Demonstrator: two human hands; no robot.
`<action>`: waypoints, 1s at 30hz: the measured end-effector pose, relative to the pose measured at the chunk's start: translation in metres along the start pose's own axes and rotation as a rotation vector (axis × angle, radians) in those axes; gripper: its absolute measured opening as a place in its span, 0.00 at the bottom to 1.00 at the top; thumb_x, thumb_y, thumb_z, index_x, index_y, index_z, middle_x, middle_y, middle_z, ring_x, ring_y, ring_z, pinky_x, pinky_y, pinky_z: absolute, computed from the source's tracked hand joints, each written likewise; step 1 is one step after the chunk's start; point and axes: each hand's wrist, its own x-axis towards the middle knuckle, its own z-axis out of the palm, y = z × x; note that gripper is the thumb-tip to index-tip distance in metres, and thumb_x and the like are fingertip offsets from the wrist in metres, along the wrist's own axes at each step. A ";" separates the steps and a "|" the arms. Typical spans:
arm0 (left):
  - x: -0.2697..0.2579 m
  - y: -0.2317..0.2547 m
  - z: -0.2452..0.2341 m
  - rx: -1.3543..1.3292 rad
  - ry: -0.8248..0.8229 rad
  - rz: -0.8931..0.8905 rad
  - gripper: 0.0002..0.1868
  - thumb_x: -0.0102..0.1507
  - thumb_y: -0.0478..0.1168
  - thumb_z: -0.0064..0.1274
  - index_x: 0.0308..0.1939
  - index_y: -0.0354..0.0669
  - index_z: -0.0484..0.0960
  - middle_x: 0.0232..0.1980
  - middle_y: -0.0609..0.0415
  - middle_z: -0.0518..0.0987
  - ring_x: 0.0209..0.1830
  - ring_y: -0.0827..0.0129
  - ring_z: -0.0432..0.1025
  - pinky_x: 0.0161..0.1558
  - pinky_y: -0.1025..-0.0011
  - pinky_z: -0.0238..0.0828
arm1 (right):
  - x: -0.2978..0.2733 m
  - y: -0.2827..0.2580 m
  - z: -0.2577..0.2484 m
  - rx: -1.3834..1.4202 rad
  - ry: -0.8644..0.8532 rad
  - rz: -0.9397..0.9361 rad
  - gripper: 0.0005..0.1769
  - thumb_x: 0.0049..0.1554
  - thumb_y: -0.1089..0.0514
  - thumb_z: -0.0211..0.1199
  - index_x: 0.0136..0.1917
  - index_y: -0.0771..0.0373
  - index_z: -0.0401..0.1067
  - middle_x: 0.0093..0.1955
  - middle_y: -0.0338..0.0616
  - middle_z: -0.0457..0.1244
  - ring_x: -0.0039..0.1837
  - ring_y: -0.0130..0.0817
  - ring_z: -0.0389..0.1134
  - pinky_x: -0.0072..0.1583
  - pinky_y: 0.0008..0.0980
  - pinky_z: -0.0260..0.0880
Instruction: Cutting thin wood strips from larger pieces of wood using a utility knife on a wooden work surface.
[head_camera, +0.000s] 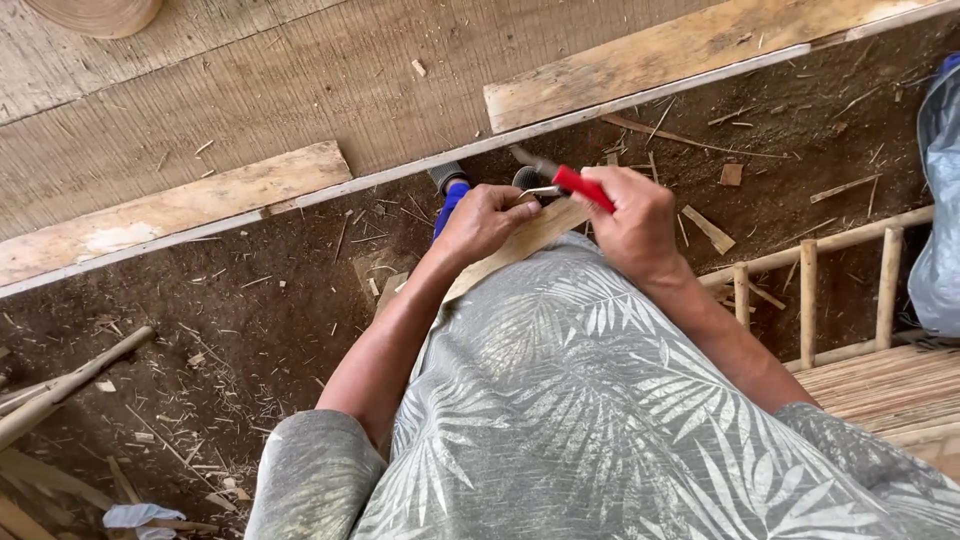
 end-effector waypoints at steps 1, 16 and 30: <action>0.003 -0.005 0.001 -0.012 -0.003 0.009 0.13 0.62 0.57 0.59 0.41 0.58 0.89 0.35 0.54 0.86 0.43 0.54 0.81 0.47 0.60 0.75 | -0.001 0.005 0.005 -0.049 0.037 -0.088 0.04 0.63 0.61 0.70 0.48 0.63 0.78 0.42 0.50 0.70 0.42 0.44 0.72 0.47 0.36 0.73; 0.014 -0.023 0.007 -0.018 -0.046 -0.066 0.11 0.53 0.53 0.70 0.33 0.58 0.88 0.25 0.63 0.81 0.30 0.70 0.77 0.34 0.73 0.71 | -0.001 0.017 -0.009 0.397 0.082 0.364 0.07 0.65 0.62 0.68 0.53 0.66 0.73 0.40 0.47 0.66 0.43 0.34 0.70 0.44 0.39 0.78; -0.003 0.003 0.013 0.192 -0.020 -0.166 0.12 0.54 0.57 0.65 0.35 0.60 0.88 0.31 0.57 0.84 0.41 0.54 0.81 0.42 0.62 0.74 | -0.021 0.010 -0.005 0.033 0.004 0.125 0.08 0.57 0.63 0.78 0.44 0.63 0.78 0.30 0.48 0.66 0.33 0.40 0.70 0.35 0.36 0.68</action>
